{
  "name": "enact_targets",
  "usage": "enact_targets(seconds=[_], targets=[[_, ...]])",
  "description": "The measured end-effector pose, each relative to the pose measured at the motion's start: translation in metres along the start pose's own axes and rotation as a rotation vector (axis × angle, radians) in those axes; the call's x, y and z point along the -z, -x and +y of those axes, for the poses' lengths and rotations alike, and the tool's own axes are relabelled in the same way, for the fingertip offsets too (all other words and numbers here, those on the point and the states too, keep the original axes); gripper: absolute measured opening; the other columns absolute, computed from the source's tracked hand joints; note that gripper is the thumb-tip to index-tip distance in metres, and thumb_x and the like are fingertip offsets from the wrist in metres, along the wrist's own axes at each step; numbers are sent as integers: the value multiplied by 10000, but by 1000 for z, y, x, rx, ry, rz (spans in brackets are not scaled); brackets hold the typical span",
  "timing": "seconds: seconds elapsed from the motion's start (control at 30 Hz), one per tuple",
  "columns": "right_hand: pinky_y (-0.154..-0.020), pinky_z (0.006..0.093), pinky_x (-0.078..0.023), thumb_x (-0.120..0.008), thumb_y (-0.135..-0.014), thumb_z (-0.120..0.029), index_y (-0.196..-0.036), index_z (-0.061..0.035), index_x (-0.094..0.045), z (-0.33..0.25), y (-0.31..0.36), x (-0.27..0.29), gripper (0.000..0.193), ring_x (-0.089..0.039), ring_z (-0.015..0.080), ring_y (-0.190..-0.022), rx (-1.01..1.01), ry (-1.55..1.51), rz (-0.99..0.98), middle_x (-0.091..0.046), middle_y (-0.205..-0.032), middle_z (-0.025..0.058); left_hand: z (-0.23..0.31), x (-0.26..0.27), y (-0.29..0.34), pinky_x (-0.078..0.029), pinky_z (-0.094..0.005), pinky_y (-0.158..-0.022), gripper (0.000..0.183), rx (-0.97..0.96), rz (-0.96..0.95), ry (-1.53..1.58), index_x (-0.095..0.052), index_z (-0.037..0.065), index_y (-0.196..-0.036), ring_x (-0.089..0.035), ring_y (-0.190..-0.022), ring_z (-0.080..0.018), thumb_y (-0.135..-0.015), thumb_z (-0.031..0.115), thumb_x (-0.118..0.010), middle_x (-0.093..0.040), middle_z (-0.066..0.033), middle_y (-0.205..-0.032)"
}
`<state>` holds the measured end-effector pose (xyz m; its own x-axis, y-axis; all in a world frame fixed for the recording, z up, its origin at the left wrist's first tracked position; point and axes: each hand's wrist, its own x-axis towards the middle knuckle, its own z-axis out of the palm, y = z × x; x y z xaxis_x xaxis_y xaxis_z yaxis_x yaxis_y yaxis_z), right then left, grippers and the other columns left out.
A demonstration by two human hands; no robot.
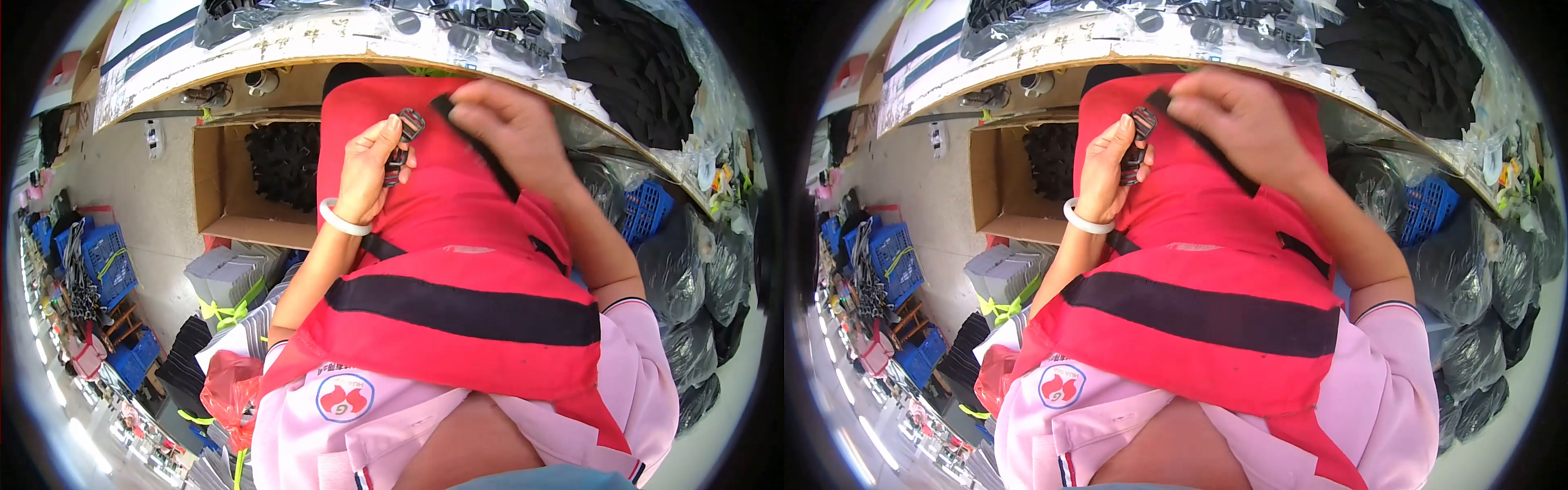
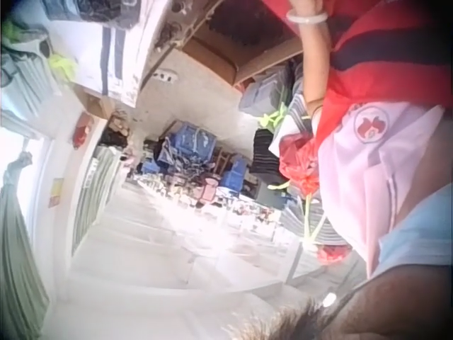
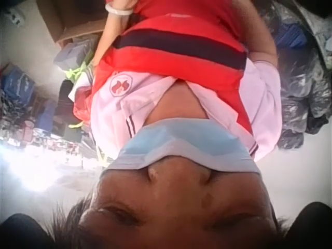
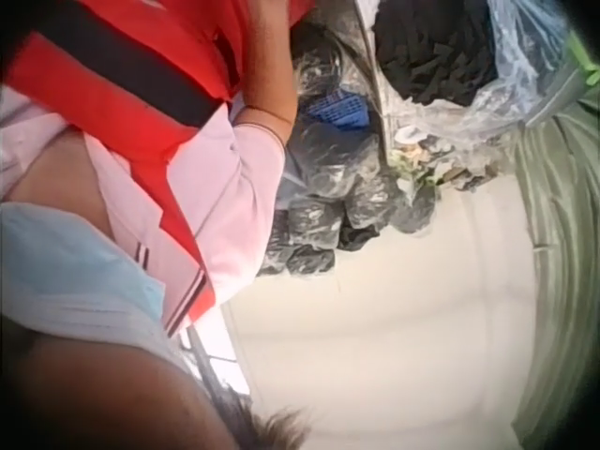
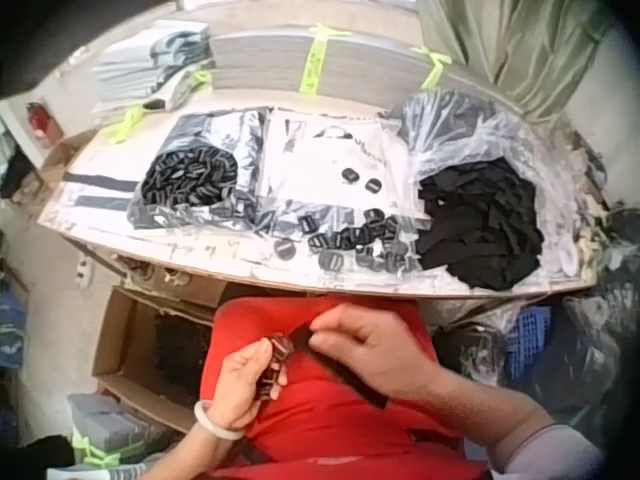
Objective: The recorder is assembling black plastic buckles onto nylon fabric straps at a factory workbench.
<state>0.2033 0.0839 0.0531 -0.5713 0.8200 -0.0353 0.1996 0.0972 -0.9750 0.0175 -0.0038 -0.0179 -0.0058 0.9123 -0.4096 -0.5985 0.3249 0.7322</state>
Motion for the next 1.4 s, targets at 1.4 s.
enact_targets(seconds=[1.4], targets=[[-684,221,-501,-637,-923,-110,-1019,-24,-649,49,7,-51,130,-616,81,-738,113,-300,152,-641,-853,11,-6,4,5,-386,-203,-385,215,36,113,-62,-665,-43,-958,-515,-419,-113,-953,162,-600,-632,-85,-651]])
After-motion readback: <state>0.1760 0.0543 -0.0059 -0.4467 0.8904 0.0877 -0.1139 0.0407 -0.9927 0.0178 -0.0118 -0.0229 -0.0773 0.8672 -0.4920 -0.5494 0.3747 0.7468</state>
